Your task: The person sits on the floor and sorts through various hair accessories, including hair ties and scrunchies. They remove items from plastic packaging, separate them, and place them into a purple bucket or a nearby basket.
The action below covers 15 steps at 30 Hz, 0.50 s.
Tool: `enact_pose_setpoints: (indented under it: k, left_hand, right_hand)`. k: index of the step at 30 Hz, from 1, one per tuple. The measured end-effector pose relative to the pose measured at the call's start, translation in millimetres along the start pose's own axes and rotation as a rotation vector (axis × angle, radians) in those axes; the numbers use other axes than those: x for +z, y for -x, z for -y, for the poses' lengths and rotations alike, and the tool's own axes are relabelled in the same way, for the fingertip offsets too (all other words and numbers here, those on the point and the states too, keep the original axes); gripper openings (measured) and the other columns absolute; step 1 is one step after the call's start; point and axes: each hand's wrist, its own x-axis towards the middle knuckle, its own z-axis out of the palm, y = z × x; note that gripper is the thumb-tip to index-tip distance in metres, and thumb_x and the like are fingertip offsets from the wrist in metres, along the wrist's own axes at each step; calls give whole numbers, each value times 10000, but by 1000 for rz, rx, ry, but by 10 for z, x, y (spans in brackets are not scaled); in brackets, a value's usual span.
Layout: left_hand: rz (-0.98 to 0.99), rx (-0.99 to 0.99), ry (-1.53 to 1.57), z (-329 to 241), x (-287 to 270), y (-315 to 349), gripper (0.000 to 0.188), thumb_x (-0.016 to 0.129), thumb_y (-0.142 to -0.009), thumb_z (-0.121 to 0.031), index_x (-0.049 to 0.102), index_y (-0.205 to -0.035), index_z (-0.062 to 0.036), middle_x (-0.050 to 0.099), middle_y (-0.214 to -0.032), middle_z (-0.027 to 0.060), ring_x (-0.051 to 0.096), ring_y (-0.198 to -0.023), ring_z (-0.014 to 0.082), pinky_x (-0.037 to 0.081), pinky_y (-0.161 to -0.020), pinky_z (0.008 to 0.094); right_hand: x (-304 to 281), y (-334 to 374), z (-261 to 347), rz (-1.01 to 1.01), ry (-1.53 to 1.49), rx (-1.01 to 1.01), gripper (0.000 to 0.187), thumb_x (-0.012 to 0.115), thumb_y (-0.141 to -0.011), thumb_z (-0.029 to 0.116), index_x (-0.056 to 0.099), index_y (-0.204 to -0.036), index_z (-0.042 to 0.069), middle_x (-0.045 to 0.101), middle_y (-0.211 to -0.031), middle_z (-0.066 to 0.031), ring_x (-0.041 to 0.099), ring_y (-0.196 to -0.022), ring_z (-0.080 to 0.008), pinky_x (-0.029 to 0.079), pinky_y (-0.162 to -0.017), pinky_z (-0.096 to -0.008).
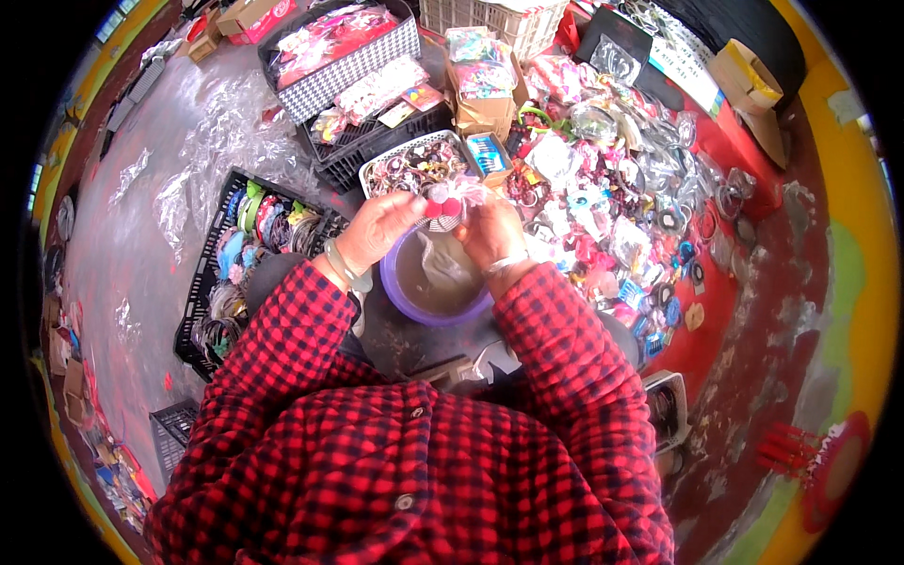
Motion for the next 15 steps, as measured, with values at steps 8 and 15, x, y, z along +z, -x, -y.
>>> enact_pose_setpoints:
  k: [8, 15]
  left_hand:
    - [48, -192, 307, 10, -34, 88, 239, 571, -858, -171, 547, -951, 48, 615, -752, 136, 611, -624, 185, 500, -544, 258]
    - [-257, -209, 455, -184, -287, 332, 289, 486, -911, -264, 533, -1013, 2, 601, -731, 142, 518, -504, 117, 417, -494, 215]
  right_hand:
    - [-213, -215, -126, 0, 398, 141, 201, 452, -898, 252, 553, -912, 79, 611, -824, -44, 614, -680, -158, 409, -494, -235]
    - [-1066, -924, -783, 327, 1527, 298, 371, 566, -822, 326, 554, -1105, 87, 579, -1003, -69, 571, -920, -220, 483, -713, -344]
